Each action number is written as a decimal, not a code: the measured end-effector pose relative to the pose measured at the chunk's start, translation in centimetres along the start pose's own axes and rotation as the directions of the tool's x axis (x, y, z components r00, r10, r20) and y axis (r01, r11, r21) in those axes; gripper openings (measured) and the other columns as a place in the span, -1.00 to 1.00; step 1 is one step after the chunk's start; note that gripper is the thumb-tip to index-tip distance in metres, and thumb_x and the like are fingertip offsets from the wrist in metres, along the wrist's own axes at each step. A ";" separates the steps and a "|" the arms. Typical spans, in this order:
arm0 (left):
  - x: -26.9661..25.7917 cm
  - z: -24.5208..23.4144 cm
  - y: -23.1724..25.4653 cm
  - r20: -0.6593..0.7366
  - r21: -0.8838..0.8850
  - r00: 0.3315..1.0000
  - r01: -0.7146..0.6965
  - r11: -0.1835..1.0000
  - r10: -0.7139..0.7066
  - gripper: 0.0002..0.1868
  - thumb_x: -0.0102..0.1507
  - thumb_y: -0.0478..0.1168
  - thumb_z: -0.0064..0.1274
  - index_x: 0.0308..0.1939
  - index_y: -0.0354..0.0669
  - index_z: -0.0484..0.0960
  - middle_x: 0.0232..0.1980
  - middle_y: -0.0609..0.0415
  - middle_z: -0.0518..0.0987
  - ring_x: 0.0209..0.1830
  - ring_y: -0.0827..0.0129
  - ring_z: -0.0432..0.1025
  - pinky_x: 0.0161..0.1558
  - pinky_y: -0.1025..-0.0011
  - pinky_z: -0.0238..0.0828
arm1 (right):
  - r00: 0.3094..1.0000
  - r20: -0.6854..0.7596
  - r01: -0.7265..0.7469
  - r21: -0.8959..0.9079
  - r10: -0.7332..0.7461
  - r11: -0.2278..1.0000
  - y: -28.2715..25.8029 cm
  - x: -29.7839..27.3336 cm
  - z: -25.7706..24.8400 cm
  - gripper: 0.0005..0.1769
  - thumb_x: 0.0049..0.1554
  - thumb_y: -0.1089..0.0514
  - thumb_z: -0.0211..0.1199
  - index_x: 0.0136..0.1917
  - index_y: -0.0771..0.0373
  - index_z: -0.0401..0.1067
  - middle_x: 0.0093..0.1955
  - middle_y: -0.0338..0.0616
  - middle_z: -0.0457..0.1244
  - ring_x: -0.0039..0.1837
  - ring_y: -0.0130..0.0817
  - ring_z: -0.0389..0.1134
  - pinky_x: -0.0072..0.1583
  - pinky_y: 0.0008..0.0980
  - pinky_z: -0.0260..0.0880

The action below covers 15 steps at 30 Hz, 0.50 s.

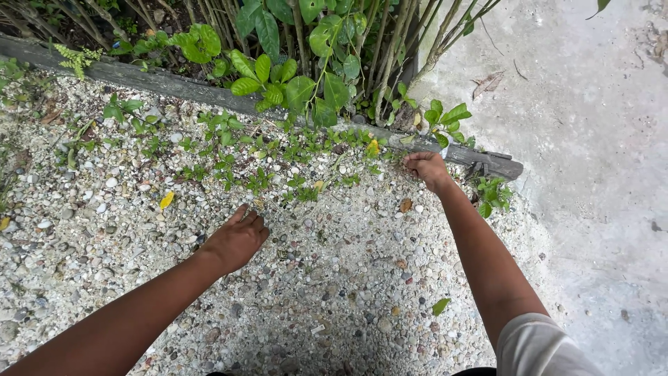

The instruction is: Removing weeds and vines from a gravel garden bed.

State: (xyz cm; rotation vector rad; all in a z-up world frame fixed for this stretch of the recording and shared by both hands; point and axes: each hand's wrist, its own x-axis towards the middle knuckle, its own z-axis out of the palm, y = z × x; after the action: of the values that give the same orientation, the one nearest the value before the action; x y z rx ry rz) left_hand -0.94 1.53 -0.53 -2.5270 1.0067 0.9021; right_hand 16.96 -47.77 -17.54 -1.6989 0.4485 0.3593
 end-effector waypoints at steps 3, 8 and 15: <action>-0.4 -0.7 0.2 0.019 -0.010 1.000 0.012 1.000 -0.012 -0.42 0.29 -0.49 -0.18 0.43 -0.25 0.27 0.48 -0.17 0.27 0.61 0.10 0.00 0.62 0.05 -0.46 | 0.999 0.018 -0.032 -0.028 0.033 0.999 -0.9 -0.5 0.4 -0.93 0.15 0.37 0.30 -0.10 0.28 0.57 -0.13 -0.13 0.44 -0.21 -0.51 0.39 -0.22 -0.51 0.39; -0.4 -0.2 0.2 0.029 -0.018 0.999 0.016 1.000 -0.016 -0.47 0.34 -0.44 -0.20 0.42 -0.25 0.29 0.48 -0.20 0.27 0.61 0.09 -0.01 0.62 0.04 -0.46 | 0.998 -0.021 -0.058 -0.112 0.056 0.992 -2.4 -2.1 1.1 -0.94 0.14 0.35 0.32 -0.11 0.28 0.59 -0.14 -0.11 0.44 -0.29 -0.51 0.30 -0.23 -0.51 0.38; -0.7 -0.3 0.2 0.026 -0.014 0.999 0.022 1.000 -0.022 -0.46 0.33 -0.46 -0.20 0.42 -0.24 0.27 0.51 -0.17 0.23 0.61 0.10 -0.03 0.62 0.05 -0.47 | 0.988 -0.059 -0.149 -0.152 0.142 0.977 -4.0 -3.5 1.7 -0.91 0.14 0.31 0.33 -0.12 0.19 0.63 -0.14 -0.11 0.45 -0.29 -0.51 0.28 -0.24 -0.52 0.38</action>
State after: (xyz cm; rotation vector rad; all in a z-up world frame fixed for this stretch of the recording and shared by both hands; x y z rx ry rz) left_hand -1.34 1.62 0.10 -2.5260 0.9662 0.9371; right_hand 15.84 -45.19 -12.70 -1.8349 0.5953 0.4713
